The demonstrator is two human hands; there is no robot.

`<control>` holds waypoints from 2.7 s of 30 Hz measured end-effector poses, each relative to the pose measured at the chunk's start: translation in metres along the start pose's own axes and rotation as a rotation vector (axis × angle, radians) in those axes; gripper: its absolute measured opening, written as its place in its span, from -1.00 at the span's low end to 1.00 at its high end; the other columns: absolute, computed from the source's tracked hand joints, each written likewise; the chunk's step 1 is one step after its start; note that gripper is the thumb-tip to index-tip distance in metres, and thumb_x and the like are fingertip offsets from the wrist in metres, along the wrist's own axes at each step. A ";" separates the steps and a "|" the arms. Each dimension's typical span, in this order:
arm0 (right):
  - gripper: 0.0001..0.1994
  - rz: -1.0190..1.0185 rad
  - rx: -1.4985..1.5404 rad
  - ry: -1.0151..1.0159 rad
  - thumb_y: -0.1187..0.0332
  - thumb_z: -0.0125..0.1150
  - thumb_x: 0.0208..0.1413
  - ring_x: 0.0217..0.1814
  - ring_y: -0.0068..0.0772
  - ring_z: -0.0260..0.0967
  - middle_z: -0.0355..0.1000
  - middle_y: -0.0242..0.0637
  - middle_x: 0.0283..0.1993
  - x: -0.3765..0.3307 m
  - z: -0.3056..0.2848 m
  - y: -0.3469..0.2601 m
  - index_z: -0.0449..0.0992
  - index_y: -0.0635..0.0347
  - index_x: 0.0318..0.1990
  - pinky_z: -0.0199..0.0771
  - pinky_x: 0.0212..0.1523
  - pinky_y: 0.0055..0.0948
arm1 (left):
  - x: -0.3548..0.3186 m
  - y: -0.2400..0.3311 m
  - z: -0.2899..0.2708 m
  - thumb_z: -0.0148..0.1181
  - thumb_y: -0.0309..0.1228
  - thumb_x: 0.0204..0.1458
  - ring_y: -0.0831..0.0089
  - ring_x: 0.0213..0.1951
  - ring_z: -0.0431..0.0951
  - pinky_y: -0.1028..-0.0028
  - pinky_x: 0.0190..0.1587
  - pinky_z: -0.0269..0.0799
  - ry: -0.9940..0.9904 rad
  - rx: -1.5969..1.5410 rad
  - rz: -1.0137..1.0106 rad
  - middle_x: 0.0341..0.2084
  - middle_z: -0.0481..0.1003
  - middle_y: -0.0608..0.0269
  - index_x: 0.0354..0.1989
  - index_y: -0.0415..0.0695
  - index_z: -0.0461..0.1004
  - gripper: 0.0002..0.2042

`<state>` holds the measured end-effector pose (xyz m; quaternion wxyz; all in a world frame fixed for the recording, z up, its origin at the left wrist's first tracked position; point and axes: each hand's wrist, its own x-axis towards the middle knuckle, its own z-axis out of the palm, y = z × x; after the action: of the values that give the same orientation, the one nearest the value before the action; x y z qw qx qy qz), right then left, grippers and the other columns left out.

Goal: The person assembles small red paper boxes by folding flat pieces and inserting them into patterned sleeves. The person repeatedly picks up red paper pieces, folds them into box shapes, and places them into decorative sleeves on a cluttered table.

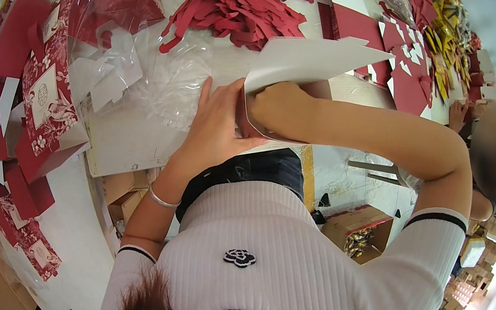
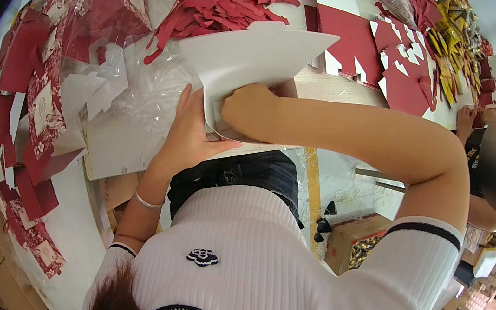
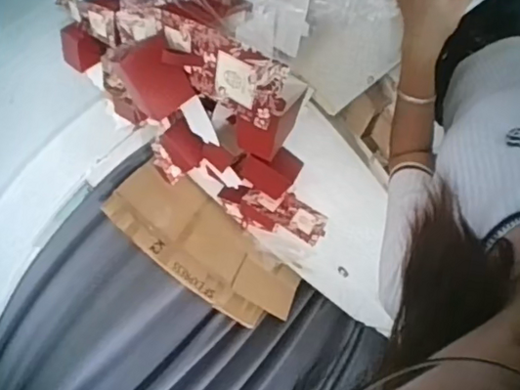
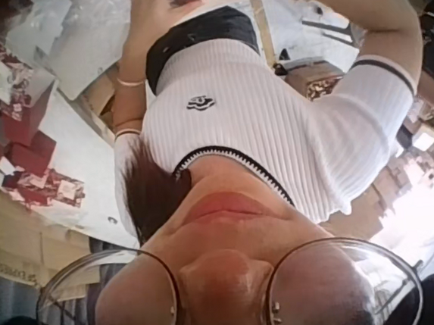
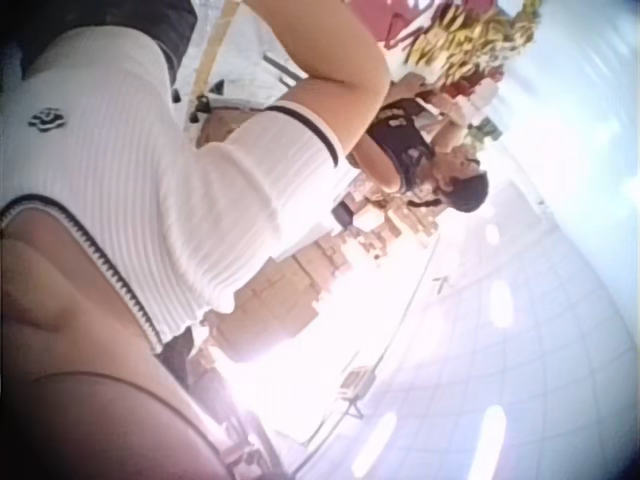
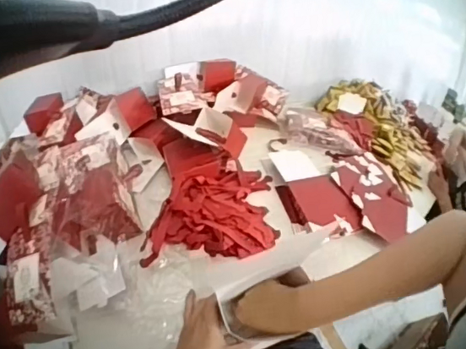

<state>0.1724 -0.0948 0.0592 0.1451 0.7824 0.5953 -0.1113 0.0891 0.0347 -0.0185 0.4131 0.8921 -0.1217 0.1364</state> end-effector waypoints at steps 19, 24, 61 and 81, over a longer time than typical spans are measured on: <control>-0.56 0.216 1.842 0.411 0.10 0.18 -0.06 -0.41 -0.57 0.38 0.40 -0.26 -0.35 -0.061 0.029 0.022 0.32 0.32 -0.20 0.40 -0.45 -0.66 | 0.031 -0.013 -0.049 0.22 -0.36 -0.19 0.24 0.09 0.22 0.11 0.22 -0.12 0.470 0.540 0.587 -0.01 0.32 0.32 -0.25 0.22 0.26 -0.67; -0.81 0.243 2.160 0.510 0.38 0.20 -0.04 -0.41 -0.72 0.34 0.40 -0.38 -0.38 -0.043 0.047 0.002 0.31 0.18 -0.34 0.32 -0.41 -0.71 | 0.027 -0.016 -0.058 0.20 -0.33 -0.16 0.18 0.14 0.15 0.10 0.24 -0.22 0.602 0.556 0.659 0.03 0.27 0.23 -0.27 0.23 0.26 -0.71; -0.69 0.701 0.819 1.193 0.26 0.25 -0.16 -0.31 -0.28 0.29 0.34 -0.21 -0.39 0.006 0.074 0.044 0.43 0.24 -0.28 0.28 -0.23 -0.33 | -0.015 0.025 -0.044 0.02 -0.53 0.00 0.42 -0.24 0.48 0.46 -0.15 0.38 0.627 -1.297 -0.620 -0.23 0.44 0.17 -0.14 -0.29 0.35 -0.77; -0.85 0.409 1.527 1.249 0.53 0.08 0.02 -0.53 -0.62 0.33 0.39 -0.32 -0.59 -0.065 0.040 0.046 0.35 0.32 -0.23 0.32 -0.42 -0.64 | -0.027 0.024 -0.070 0.17 -0.18 -0.08 0.45 -0.65 0.25 0.43 -0.55 0.16 0.375 0.289 -0.604 -0.72 0.33 0.25 -0.57 -0.25 0.42 -0.67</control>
<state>0.1994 -0.1794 0.0491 -0.7167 0.6714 0.1886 -0.0060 0.0462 0.0762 0.0333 0.3198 0.8964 0.2450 0.1850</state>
